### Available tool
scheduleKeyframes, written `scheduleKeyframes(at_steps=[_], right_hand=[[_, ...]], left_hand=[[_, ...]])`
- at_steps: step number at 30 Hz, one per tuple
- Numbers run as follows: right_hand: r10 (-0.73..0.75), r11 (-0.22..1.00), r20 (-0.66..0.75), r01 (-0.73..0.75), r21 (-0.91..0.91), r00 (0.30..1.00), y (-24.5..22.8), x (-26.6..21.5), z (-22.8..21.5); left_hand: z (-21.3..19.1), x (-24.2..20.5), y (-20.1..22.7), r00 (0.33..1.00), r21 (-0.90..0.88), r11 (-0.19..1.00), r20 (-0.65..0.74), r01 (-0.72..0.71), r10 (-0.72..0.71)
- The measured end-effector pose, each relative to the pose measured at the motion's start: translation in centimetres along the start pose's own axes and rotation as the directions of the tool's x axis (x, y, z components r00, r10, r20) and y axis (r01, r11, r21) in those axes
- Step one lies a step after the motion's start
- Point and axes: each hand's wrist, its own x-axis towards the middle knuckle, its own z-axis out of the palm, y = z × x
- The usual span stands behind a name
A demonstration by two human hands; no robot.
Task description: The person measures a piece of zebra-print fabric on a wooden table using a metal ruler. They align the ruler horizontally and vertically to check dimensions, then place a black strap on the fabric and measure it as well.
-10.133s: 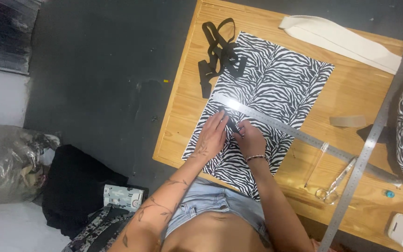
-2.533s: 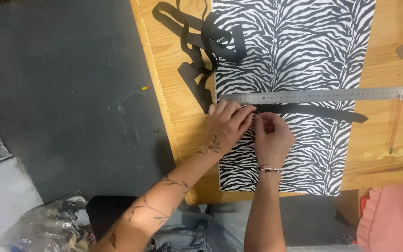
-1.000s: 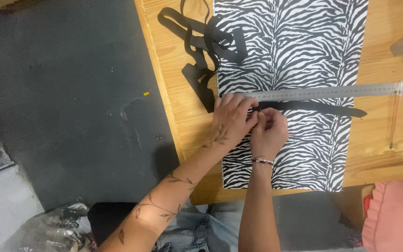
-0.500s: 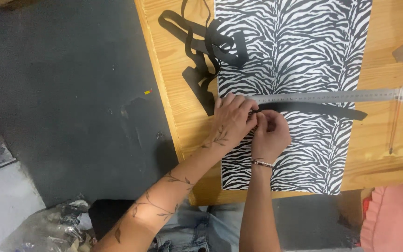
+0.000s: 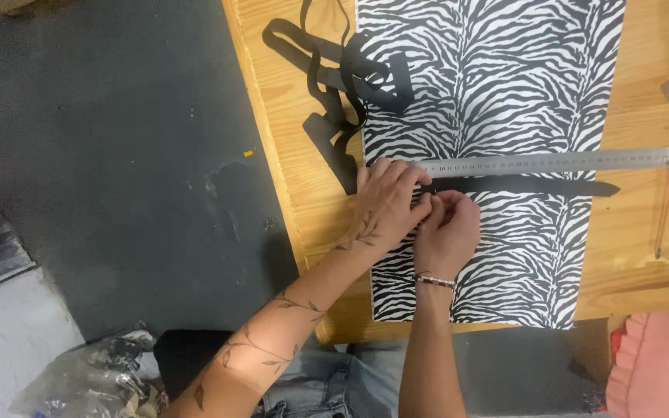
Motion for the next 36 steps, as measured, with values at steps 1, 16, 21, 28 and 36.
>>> scheduleKeyframes(at_steps=[1, 16, 21, 28, 36], right_hand=[[0.001, 1.0, 0.003, -0.001, 0.0, 1.0, -0.2, -0.2, 0.1], [0.018, 1.0, -0.137, -0.02, -0.012, 0.99, 0.4, -0.2, 2.0], [0.004, 0.992, -0.135, 0.013, 0.129, 0.991, -0.5, 0.5, 1.1], [0.086, 0.977, -0.086, -0.067, 0.205, 0.993, 0.4, 0.1, -0.8], [0.061, 0.96, 0.067, -0.077, 0.27, 0.996, 1.9, -1.3, -3.2]], left_hand=[[0.1, 0.0, 0.0, 1.0, 0.0, 1.0, 0.001, 0.003, -0.003], [0.2, 0.3, -0.1, 0.999, 0.045, 0.999, -0.038, -0.027, 0.029], [-0.3, 0.5, 0.0, 0.997, 0.057, 0.997, -0.047, -0.053, 0.055], [-1.3, -0.1, 0.5, 0.999, 0.017, 0.999, -0.008, -0.036, 0.036], [-0.6, -2.3, 1.1, 0.977, 0.136, 0.978, -0.126, -0.158, 0.175]])
